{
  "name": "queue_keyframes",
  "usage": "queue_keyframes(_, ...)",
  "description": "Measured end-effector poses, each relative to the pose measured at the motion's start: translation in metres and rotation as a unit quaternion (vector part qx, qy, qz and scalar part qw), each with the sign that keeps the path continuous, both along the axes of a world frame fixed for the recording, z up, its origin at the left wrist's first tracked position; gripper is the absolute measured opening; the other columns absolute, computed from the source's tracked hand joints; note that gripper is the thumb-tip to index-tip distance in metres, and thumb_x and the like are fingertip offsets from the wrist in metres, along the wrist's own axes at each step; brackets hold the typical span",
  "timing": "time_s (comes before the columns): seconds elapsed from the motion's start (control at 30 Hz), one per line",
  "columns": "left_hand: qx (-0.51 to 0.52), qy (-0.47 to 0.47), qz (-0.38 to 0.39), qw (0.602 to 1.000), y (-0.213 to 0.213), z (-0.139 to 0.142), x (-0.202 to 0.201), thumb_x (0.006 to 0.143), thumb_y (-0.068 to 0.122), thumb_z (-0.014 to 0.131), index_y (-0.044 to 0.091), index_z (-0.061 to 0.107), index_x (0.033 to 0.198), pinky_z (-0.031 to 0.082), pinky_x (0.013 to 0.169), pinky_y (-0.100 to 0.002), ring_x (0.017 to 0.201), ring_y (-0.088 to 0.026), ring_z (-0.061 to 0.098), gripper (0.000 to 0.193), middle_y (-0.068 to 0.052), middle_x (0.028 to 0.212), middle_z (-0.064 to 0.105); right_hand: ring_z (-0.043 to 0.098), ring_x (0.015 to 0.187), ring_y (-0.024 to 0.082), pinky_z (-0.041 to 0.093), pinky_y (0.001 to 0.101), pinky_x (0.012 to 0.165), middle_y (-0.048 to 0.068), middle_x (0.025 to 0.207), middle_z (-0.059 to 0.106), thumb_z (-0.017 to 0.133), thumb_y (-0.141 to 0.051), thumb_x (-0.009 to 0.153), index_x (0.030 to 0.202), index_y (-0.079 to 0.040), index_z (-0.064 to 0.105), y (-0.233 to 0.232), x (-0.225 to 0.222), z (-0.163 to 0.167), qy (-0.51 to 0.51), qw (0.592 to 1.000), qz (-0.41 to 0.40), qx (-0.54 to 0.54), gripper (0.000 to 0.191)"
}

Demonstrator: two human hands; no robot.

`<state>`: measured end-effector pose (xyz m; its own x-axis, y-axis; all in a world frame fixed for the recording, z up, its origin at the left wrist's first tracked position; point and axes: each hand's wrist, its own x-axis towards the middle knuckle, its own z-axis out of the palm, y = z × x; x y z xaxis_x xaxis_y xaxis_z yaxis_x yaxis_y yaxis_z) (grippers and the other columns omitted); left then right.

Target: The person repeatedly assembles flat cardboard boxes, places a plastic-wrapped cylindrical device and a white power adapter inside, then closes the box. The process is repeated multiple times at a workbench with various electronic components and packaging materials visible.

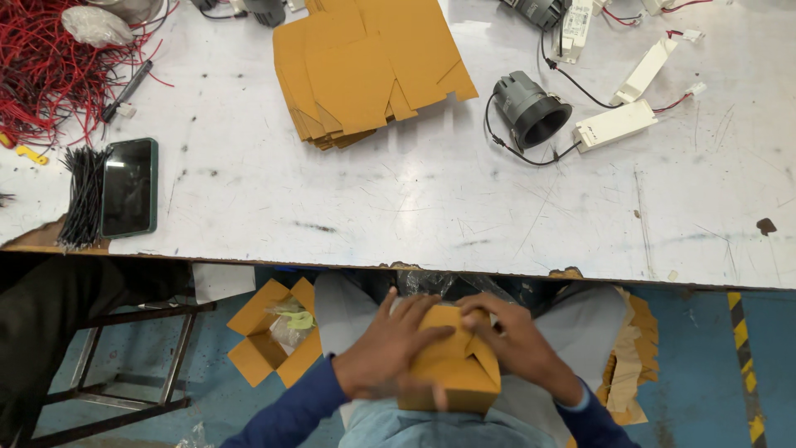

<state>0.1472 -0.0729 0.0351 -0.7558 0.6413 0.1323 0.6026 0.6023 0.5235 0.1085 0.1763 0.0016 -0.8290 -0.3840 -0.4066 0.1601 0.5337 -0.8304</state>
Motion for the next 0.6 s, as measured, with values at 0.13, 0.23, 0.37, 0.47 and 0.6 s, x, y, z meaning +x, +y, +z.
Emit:
queue_keyframes(0.13,0.039,-0.003,0.034,0.999,-0.009,0.026,0.001,0.059,0.065,0.088,0.007,0.054,0.145,0.03,0.118,-0.056,0.135,-0.043,0.048,0.109,-0.028,0.143,0.051,0.071,0.104,0.019,0.063,0.0333,0.079,0.011,0.124,0.073,0.065,-0.013,0.094,0.119,-0.003,0.067,0.032,-0.002,0.017,0.032,0.961,-0.123,-0.247,0.027)
queue_keyframes(0.23,0.355,-0.179,0.192,0.897,-0.043,0.038,-0.019,0.069,0.066,0.086,0.004,0.048,0.145,0.049,0.112,-0.043,0.129,-0.031,0.062,0.106,-0.018,0.139,0.063,0.072,0.113,0.025,0.063,0.035,0.092,0.014,0.123,0.068,0.058,-0.005,0.105,0.119,-0.001,0.061,0.062,-0.001,0.061,0.358,0.901,-0.186,-0.161,0.015)
queue_keyframes(0.37,0.583,-0.349,0.128,0.722,-0.077,0.015,-0.099,0.093,0.039,0.076,0.005,0.048,0.149,0.051,0.112,-0.035,0.132,-0.019,0.061,0.072,-0.012,0.142,0.06,0.068,0.123,0.025,0.065,0.035,0.1,0.017,0.13,0.064,0.06,-0.017,0.121,0.125,0.0,0.056,0.063,-0.018,0.101,0.469,0.816,-0.275,-0.198,0.018)
queue_keyframes(0.47,0.469,-0.378,0.307,0.737,-0.068,-0.026,-0.13,0.091,0.03,0.07,0.004,0.057,0.141,0.06,0.089,-0.036,0.102,-0.023,0.072,0.057,-0.016,0.119,0.072,0.064,0.125,0.023,0.06,0.0331,0.101,0.017,0.141,0.061,0.064,-0.027,0.112,0.134,-0.001,0.058,0.044,-0.03,0.104,0.504,0.829,-0.202,-0.134,0.034)
queue_keyframes(0.6,0.479,-0.287,0.334,0.759,-0.052,-0.066,-0.131,0.093,0.023,0.07,0.002,0.057,0.141,0.059,0.088,-0.034,0.101,-0.022,0.071,0.054,-0.016,0.121,0.073,0.053,0.14,0.029,0.053,0.0382,0.106,0.021,0.154,0.05,0.075,-0.025,0.1,0.141,-0.001,0.055,0.021,-0.052,0.102,0.481,0.865,-0.118,-0.082,0.052)
